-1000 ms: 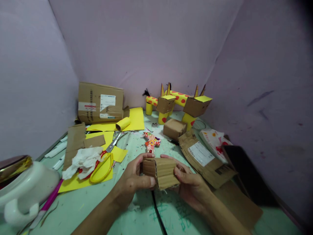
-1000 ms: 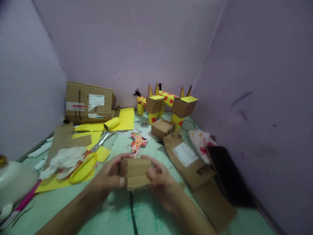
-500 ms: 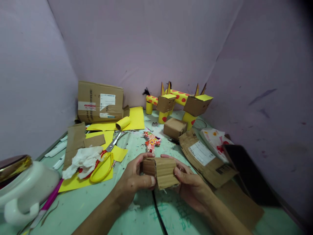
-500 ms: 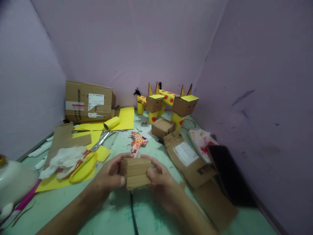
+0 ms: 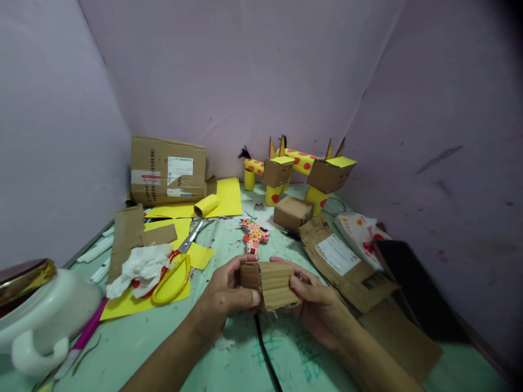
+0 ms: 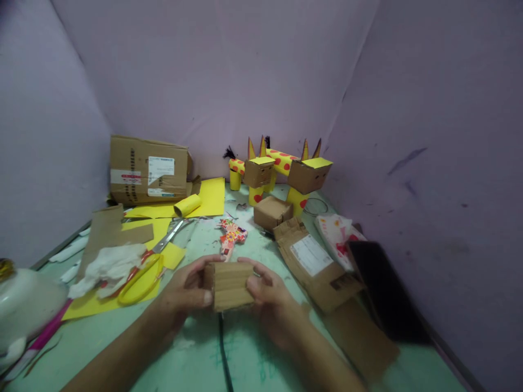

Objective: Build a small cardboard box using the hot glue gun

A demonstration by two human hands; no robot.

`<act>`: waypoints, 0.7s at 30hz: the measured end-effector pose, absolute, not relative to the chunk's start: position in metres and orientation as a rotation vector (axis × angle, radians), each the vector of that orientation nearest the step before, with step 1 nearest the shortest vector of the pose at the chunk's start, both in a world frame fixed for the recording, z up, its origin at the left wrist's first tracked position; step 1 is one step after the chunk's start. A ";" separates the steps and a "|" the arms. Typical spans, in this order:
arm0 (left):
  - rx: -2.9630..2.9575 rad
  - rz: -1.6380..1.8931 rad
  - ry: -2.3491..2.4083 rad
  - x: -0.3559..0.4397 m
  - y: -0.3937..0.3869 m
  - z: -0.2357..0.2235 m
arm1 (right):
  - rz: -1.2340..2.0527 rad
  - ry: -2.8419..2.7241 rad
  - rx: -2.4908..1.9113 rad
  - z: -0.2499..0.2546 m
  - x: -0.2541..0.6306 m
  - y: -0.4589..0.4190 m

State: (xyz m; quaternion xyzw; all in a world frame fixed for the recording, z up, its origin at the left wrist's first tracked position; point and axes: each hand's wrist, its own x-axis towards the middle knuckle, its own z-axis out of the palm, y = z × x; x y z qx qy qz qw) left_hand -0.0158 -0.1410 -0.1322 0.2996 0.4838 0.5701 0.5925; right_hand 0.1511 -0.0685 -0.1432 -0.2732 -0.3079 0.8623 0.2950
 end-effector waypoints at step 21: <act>0.690 1.286 1.143 -0.017 -0.143 -0.133 | 2.285 -0.770 -0.797 -0.140 0.149 -0.071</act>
